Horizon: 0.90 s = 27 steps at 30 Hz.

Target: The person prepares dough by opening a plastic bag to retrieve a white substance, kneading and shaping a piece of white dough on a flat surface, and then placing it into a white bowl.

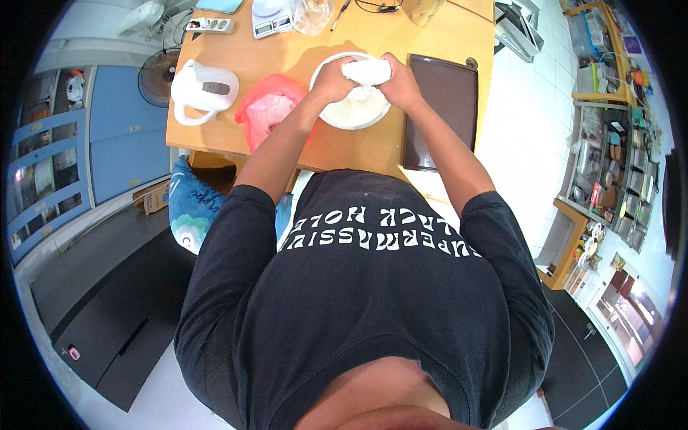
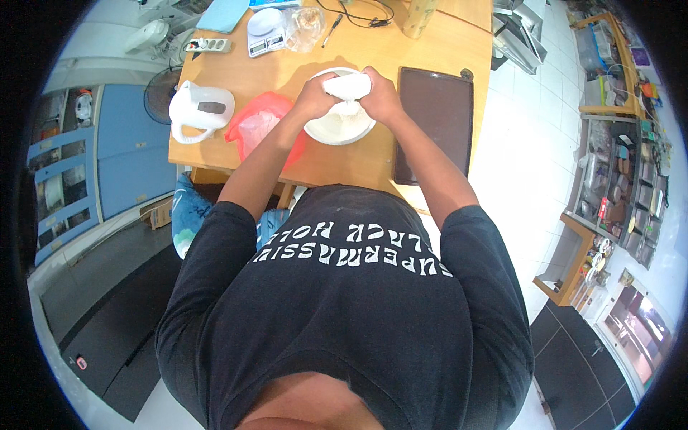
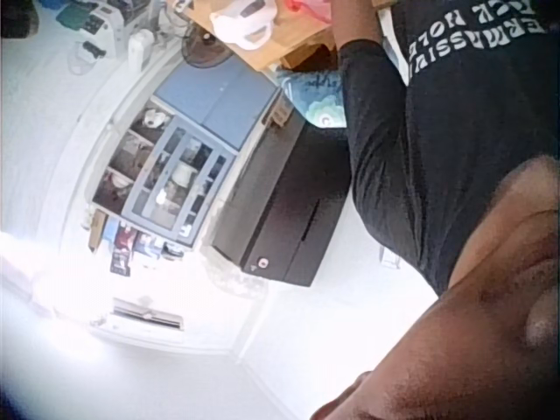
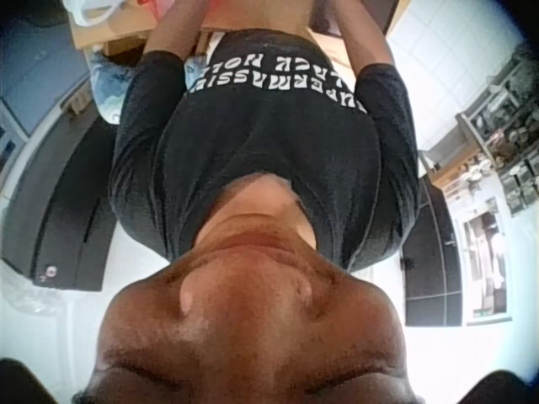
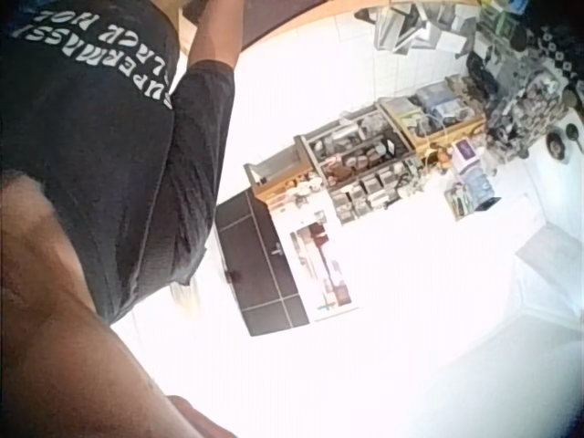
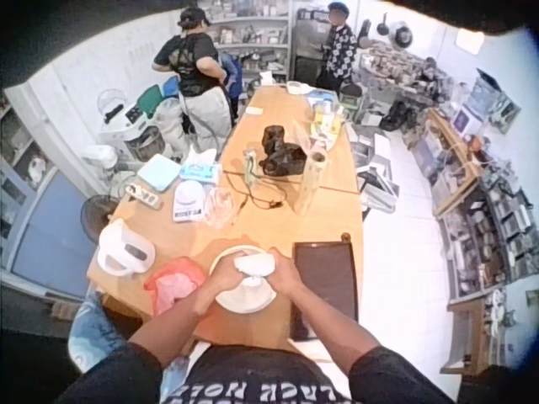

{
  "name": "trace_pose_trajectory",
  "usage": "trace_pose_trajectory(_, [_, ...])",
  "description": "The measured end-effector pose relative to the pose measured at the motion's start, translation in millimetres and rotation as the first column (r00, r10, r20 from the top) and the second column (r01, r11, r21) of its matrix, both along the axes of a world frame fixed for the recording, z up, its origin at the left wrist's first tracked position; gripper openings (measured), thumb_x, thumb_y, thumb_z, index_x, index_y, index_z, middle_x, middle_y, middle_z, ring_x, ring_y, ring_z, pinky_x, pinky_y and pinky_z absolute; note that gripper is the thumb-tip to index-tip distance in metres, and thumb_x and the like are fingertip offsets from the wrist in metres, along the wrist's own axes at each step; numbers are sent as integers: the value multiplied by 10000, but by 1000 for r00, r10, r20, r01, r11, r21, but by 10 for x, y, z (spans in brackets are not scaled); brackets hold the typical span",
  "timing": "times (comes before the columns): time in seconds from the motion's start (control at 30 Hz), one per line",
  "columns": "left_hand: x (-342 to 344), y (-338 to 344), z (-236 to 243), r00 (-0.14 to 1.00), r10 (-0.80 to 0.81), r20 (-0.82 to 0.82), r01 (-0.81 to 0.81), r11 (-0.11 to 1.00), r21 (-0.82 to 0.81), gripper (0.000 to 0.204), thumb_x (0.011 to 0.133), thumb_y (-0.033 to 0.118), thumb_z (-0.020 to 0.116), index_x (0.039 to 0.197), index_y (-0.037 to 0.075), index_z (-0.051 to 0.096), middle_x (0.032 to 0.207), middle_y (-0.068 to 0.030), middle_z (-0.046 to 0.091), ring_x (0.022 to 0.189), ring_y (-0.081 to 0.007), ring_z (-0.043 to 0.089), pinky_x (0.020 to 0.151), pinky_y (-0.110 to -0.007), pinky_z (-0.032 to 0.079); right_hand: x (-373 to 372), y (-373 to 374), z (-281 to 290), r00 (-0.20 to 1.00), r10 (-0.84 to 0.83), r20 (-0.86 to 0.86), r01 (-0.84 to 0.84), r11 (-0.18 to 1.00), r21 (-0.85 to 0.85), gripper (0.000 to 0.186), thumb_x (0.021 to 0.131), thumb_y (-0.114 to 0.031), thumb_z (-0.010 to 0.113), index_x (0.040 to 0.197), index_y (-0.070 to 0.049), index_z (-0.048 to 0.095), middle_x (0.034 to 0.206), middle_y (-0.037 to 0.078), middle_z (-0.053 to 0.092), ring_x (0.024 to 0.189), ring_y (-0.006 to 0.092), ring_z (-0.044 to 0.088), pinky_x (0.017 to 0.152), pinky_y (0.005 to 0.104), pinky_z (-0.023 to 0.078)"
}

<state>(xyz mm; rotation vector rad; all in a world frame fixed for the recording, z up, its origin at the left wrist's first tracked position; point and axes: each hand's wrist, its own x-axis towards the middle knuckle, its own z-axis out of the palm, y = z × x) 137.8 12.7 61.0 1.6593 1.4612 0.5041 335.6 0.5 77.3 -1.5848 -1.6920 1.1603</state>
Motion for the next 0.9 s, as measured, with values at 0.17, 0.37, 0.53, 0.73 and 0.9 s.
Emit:
trace_pose_trajectory(0.17, [69, 27, 115, 998, -14, 68, 10, 999, 52, 457, 755, 160, 830, 1189, 93, 702, 1116, -137, 750, 1055, -292, 712, 907, -393, 545, 8, 78, -15, 999, -40, 7, 39, 996, 74, 297, 825, -51, 736, 1091, -48, 604, 1028, 206, 731, 1007, 367, 716, 829, 425, 543])
trace_pose_trajectory(0.37, [47, 48, 78, 999, 36, 31, -38, 998, 43, 432, 754, 107, 835, 1162, 54, 701, 1103, -117, 754, 1032, -243, 723, 891, -368, 553, -72, 51, 72, 994, -83, 67, 80, 996, 47, 294, 820, -56, 740, 1079, -45, 603, 1020, 207, 728, 991, 351, 721, 821, 426, 539])
trace_pose_trajectory(0.53, [37, 74, 104, 998, 49, 24, -51, 997, 65, 406, 769, 106, 826, 1145, 46, 684, 1076, -136, 746, 1024, -260, 717, 887, -368, 545, -136, 4, 100, 997, -69, -25, 71, 994, 78, 304, 823, -81, 742, 1091, -46, 601, 1033, 212, 726, 1004, 364, 716, 831, 436, 541])
trace_pose_trajectory(0.73, [77, 54, 206, 1000, -26, 9, 26, 999, 33, 449, 775, 156, 835, 1189, 76, 680, 1139, -148, 743, 1073, -288, 710, 887, -386, 547, -84, 27, 61, 992, -126, 13, 125, 989, 74, 330, 817, -79, 746, 1104, -36, 590, 1046, 220, 724, 1026, 381, 710, 843, 435, 542])
trace_pose_trajectory(0.9, [57, 30, 173, 999, 36, 12, -36, 999, 16, 475, 754, 107, 842, 1194, 65, 667, 1141, -139, 738, 1081, -267, 703, 908, -377, 539, -104, 54, -33, 998, -65, -27, 66, 997, 51, 343, 816, -106, 755, 1106, -39, 585, 1053, 223, 723, 1026, 378, 709, 841, 432, 542])
